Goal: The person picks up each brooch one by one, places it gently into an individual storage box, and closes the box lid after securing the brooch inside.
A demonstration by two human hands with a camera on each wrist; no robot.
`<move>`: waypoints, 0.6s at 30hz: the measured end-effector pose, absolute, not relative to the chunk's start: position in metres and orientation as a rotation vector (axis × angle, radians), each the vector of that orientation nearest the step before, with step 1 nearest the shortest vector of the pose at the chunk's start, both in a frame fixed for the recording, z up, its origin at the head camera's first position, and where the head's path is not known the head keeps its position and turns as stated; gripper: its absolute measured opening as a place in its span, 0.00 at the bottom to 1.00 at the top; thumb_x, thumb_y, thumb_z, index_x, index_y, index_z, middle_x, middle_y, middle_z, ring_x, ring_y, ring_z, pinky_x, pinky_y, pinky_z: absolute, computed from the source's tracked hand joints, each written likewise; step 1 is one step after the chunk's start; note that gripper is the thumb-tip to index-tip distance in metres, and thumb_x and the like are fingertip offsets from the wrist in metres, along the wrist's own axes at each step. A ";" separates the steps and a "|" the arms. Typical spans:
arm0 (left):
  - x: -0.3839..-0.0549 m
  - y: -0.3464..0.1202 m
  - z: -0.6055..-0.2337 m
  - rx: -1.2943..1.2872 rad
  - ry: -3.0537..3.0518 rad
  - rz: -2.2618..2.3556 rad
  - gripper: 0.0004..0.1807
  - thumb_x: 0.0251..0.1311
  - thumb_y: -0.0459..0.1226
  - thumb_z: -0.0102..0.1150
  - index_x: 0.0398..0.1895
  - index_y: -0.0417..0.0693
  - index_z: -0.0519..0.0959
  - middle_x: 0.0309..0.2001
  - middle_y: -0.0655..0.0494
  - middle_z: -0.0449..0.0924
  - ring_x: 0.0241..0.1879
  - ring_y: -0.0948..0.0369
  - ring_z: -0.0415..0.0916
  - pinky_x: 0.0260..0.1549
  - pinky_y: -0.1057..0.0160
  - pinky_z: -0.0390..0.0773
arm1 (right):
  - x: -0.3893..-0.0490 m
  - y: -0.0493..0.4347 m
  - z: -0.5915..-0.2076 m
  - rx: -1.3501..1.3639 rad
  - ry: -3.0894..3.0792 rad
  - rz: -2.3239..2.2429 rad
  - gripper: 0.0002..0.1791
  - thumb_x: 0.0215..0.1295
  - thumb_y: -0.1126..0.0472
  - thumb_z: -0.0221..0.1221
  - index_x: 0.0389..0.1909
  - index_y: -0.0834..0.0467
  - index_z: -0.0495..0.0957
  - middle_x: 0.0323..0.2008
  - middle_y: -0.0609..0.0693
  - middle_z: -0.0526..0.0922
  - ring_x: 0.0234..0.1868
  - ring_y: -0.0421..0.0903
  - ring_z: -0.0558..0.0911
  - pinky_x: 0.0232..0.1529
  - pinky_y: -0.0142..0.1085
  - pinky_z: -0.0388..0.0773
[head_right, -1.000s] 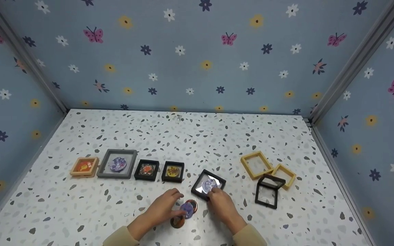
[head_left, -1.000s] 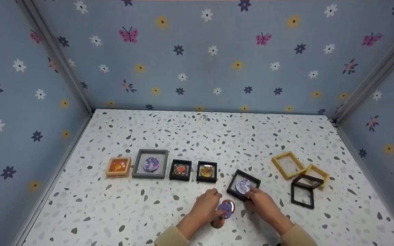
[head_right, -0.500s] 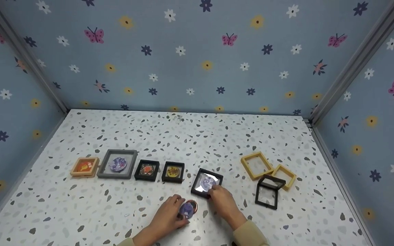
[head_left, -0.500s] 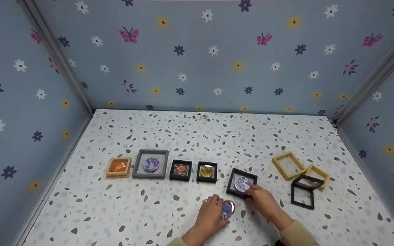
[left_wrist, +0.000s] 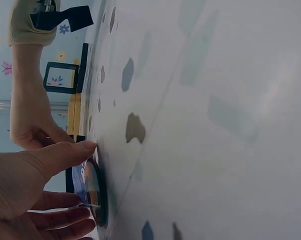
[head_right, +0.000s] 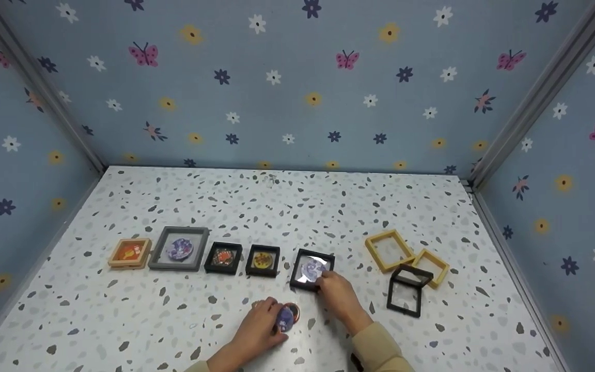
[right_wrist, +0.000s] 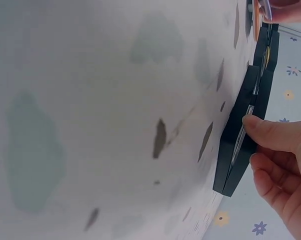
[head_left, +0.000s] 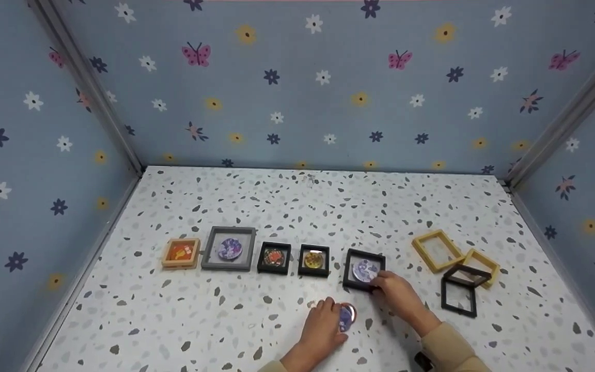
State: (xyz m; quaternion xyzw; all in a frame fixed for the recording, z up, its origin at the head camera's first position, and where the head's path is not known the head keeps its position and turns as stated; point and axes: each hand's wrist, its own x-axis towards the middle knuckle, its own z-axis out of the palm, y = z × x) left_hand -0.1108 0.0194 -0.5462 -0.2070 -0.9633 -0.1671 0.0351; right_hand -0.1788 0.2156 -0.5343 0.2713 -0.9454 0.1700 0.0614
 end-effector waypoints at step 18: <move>-0.112 0.025 -0.550 -0.606 -2.871 -0.605 0.19 0.37 0.39 0.67 0.32 0.35 0.76 0.27 0.52 0.67 0.29 0.58 0.68 0.29 0.65 0.72 | -0.201 0.211 -0.533 0.791 -2.919 0.477 0.08 0.43 0.70 0.64 0.27 0.60 0.81 0.29 0.50 0.77 0.33 0.47 0.77 0.35 0.39 0.74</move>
